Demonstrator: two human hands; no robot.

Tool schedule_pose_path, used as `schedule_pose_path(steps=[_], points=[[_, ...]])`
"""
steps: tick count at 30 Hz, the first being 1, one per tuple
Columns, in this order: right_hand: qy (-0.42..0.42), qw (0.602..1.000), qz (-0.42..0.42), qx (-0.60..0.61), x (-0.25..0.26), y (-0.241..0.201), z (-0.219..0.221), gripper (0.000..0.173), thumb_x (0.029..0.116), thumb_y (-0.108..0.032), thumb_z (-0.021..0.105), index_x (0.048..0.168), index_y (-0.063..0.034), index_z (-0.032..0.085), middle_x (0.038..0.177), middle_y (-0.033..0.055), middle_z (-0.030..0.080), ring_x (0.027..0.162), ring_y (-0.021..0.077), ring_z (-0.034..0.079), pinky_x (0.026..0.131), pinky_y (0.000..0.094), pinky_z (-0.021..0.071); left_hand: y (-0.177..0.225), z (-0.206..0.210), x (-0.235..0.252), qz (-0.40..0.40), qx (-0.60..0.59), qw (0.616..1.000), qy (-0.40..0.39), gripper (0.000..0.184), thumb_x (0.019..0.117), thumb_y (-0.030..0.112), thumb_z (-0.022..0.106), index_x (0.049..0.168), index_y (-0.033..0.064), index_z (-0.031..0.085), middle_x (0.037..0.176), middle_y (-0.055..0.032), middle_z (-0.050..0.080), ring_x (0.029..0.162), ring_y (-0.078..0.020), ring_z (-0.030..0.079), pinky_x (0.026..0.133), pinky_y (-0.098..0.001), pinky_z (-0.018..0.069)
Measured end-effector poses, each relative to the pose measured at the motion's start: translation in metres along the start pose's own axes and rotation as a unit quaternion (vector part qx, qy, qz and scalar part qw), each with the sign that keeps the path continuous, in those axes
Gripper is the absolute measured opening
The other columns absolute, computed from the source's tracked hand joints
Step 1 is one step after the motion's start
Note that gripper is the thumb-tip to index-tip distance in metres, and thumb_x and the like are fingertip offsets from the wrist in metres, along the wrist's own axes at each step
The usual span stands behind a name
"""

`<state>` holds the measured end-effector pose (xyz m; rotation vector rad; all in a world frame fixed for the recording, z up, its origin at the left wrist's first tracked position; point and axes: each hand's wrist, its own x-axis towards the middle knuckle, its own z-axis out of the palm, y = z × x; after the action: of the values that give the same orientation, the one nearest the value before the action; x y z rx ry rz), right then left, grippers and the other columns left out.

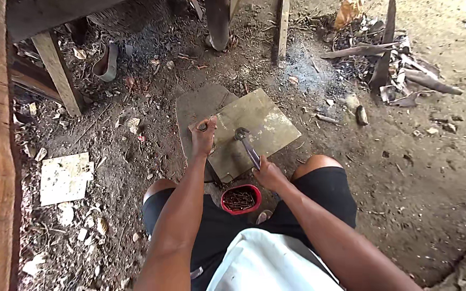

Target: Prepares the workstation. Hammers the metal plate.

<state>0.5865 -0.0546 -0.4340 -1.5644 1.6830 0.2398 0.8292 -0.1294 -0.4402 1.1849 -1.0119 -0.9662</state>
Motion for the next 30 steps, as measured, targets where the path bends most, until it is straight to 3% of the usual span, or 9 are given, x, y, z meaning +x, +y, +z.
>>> schedule_pose_path(steps=[11,16,20,22,24,26,27,28,30], points=[[-0.005,1.000,0.006,-0.004,0.000,0.001,0.000,0.047,0.1028,-0.033,0.056,0.141,-0.0085,0.043,0.108,0.0187,0.069,0.102,0.0367,0.070,0.086,0.0571,0.0559,0.004,0.008,-0.002,-0.013,0.063,0.998,-0.016,0.030,0.1014,0.035,0.066,0.080,0.0131,0.064,0.070,0.0044,0.059,0.058,-0.0062,0.053,0.055,-0.0239,0.0462],[-0.017,0.994,-0.016,0.105,-0.012,0.000,-0.016,0.048,0.1027,-0.036,0.058,0.141,-0.0103,0.046,0.095,0.0142,0.067,0.068,0.0268,0.070,0.066,0.0487,0.0611,0.009,0.020,-0.005,0.011,0.125,0.992,-0.030,0.033,0.1020,0.032,0.066,0.078,0.0105,0.062,0.067,0.0054,0.056,0.059,-0.0043,0.051,0.059,-0.0249,0.0473],[0.059,0.977,-0.130,0.156,-0.072,-0.031,-0.079,0.050,0.1037,-0.039,0.059,0.144,-0.0122,0.046,0.087,0.0104,0.067,0.064,0.0225,0.068,0.064,0.0452,0.0619,0.014,0.027,-0.007,0.003,0.142,0.990,-0.024,0.034,0.1029,0.032,0.064,0.077,0.0089,0.061,0.066,0.0040,0.054,0.060,-0.0051,0.051,0.061,-0.0260,0.0469],[0.188,0.929,-0.267,0.175,-0.116,-0.048,-0.116,0.050,0.1023,-0.040,0.060,0.144,-0.0135,0.048,0.079,0.0018,0.068,0.061,0.0145,0.068,0.058,0.0386,0.0626,0.013,0.026,-0.008,0.000,0.132,0.991,-0.017,0.033,0.1025,0.032,0.065,0.077,0.0098,0.063,0.067,0.0048,0.056,0.060,-0.0040,0.052,0.061,-0.0245,0.0472],[0.334,0.815,-0.422,0.215,-0.160,-0.067,-0.156,0.048,0.1033,-0.036,0.061,0.140,-0.0088,0.048,0.085,-0.0022,0.070,0.066,0.0126,0.069,0.057,0.0362,0.0640,0.015,0.026,-0.007,-0.008,0.131,0.991,-0.012,0.033,0.1019,0.032,0.066,0.078,0.0098,0.064,0.066,0.0051,0.056,0.059,-0.0036,0.052,0.061,-0.0244,0.0474],[0.401,0.686,-0.531,0.292,-0.193,-0.085,-0.190,0.027,0.1037,-0.023,0.058,0.124,-0.0052,0.053,0.087,0.0040,0.069,0.070,0.0219,0.070,0.062,0.0433,0.0638,0.017,0.027,-0.007,-0.022,0.135,0.991,-0.015,0.032,0.1022,0.032,0.066,0.081,0.0081,0.066,0.068,0.0031,0.058,0.061,-0.0052,0.053,0.063,-0.0267,0.0486],[0.415,0.653,-0.545,0.323,-0.199,-0.091,-0.195,0.014,0.1037,-0.022,0.054,0.110,-0.0094,0.055,0.083,0.0023,0.066,0.068,0.0216,0.068,0.061,0.0424,0.0622,0.017,0.027,-0.007,-0.022,0.136,0.990,-0.017,0.032,0.1024,0.032,0.065,0.081,0.0072,0.066,0.069,0.0024,0.058,0.062,-0.0057,0.054,0.064,-0.0273,0.0493],[0.416,0.648,-0.545,0.331,-0.199,-0.093,-0.188,0.010,0.1041,-0.024,0.052,0.105,-0.0138,0.055,0.081,-0.0011,0.064,0.066,0.0184,0.067,0.060,0.0391,0.0620,0.017,0.026,-0.007,-0.025,0.136,0.990,-0.020,0.033,0.1025,0.032,0.065,0.081,0.0067,0.066,0.069,0.0016,0.058,0.062,-0.0069,0.054,0.064,-0.0285,0.0492],[0.394,0.723,-0.500,0.269,-0.166,-0.080,-0.139,0.018,0.1046,-0.030,0.059,0.117,-0.0175,0.058,0.080,-0.0050,0.068,0.064,0.0106,0.067,0.056,0.0331,0.0609,0.016,0.024,-0.008,-0.029,0.135,0.990,-0.028,0.035,0.1028,0.036,0.064,0.081,0.0086,0.064,0.067,0.0004,0.056,0.059,-0.0091,0.052,0.060,-0.0298,0.0477]])
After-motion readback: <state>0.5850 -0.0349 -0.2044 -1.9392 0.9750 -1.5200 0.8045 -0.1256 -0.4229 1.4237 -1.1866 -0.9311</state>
